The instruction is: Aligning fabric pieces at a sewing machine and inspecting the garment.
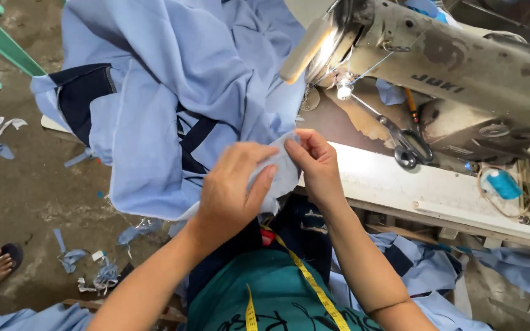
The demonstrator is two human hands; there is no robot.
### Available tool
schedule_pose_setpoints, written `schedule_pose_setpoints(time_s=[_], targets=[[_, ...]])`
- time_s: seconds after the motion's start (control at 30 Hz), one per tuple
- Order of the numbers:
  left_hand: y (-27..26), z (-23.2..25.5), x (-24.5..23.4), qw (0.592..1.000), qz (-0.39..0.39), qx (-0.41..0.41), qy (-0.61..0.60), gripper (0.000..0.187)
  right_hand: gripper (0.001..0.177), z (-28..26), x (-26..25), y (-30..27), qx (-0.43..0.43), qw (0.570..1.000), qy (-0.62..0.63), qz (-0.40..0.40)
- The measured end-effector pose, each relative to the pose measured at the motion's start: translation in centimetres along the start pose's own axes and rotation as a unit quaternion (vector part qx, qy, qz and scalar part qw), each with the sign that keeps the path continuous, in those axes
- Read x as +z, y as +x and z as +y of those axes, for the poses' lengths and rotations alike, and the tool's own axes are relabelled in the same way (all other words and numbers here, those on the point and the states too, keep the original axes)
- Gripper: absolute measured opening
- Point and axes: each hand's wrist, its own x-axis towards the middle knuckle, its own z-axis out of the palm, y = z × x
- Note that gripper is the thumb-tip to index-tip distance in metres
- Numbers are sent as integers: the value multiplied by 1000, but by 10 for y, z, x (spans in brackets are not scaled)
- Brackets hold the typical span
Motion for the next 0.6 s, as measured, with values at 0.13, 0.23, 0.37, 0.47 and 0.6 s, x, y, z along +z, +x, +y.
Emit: schedule_pose_setpoints(time_s=[0.13,0.23,0.37,0.47,0.6], targets=[[-8,-24,6,991,39,-43,118,27,9,8,1,-7,17,996,89,-8],[-3,-25,1,991,-10,-128,35,14,10,24,-7,-6,23,992,121,7],[4,-25,-10,971,-66,-204,-104,15,13,29,-6,-6,81,976,199,-33],[12,-31,-18,949,-149,-252,-114,24,18,5,5,-18,111,973,182,-83],[18,-30,-24,935,-184,-281,-113,27,14,14,-2,-16,87,983,134,-92]])
